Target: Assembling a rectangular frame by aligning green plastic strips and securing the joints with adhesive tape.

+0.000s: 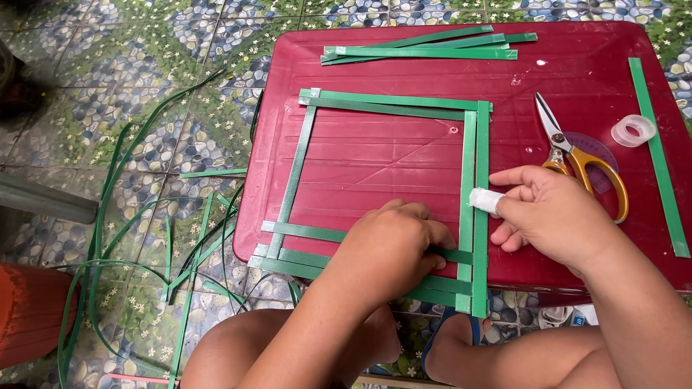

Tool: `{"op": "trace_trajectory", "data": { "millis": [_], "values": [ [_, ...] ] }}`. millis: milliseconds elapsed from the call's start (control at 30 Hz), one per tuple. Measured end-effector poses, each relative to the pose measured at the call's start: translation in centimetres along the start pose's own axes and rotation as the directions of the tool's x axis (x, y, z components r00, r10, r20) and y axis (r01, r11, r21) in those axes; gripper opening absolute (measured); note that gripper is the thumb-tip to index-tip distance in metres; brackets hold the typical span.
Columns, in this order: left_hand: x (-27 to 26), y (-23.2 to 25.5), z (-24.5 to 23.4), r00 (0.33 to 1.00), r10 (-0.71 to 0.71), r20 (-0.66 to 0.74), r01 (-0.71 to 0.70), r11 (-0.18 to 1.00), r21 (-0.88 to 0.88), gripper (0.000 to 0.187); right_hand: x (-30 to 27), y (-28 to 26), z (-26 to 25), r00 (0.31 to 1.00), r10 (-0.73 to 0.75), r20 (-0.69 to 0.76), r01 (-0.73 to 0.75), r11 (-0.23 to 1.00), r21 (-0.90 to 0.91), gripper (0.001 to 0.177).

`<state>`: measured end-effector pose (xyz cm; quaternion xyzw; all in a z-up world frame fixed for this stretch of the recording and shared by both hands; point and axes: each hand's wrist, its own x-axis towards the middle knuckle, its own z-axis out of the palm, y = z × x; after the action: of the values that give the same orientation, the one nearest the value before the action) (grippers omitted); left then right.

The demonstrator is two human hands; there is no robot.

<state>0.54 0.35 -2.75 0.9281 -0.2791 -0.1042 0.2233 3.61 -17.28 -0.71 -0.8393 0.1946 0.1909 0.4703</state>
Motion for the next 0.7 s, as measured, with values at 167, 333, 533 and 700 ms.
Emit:
{"op": "trace_trajectory", "data": {
  "millis": [167, 333, 533, 700],
  "values": [
    [0.08, 0.03, 0.05, 1.0, 0.004, -0.003, -0.004, 1.0, -0.001, 0.019, -0.14, -0.14, -0.13, 1.0, 0.004, 0.002, -0.004, 0.999, -0.039, 0.034],
    [-0.14, 0.14, -0.11, 1.0, -0.006, -0.024, 0.006, 1.0, -0.001, 0.019, -0.01, -0.15, 0.2, 0.999, 0.006, -0.034, -0.008, 0.999, -0.054, 0.034],
    [-0.19, 0.1, -0.07, 1.0, -0.024, -0.012, 0.024, 1.0, -0.015, 0.022, 0.2, 0.34, 0.16, 0.999, -0.021, -0.034, 0.02, 0.999, -0.04, 0.035],
    [-0.16, 0.12, -0.14, 1.0, -0.022, 0.005, 0.022, 1.0, 0.0, 0.021, 0.13, 0.27, 0.15, 0.999, -0.02, -0.033, 0.02, 1.0, -0.019, 0.036]
  ]
}}
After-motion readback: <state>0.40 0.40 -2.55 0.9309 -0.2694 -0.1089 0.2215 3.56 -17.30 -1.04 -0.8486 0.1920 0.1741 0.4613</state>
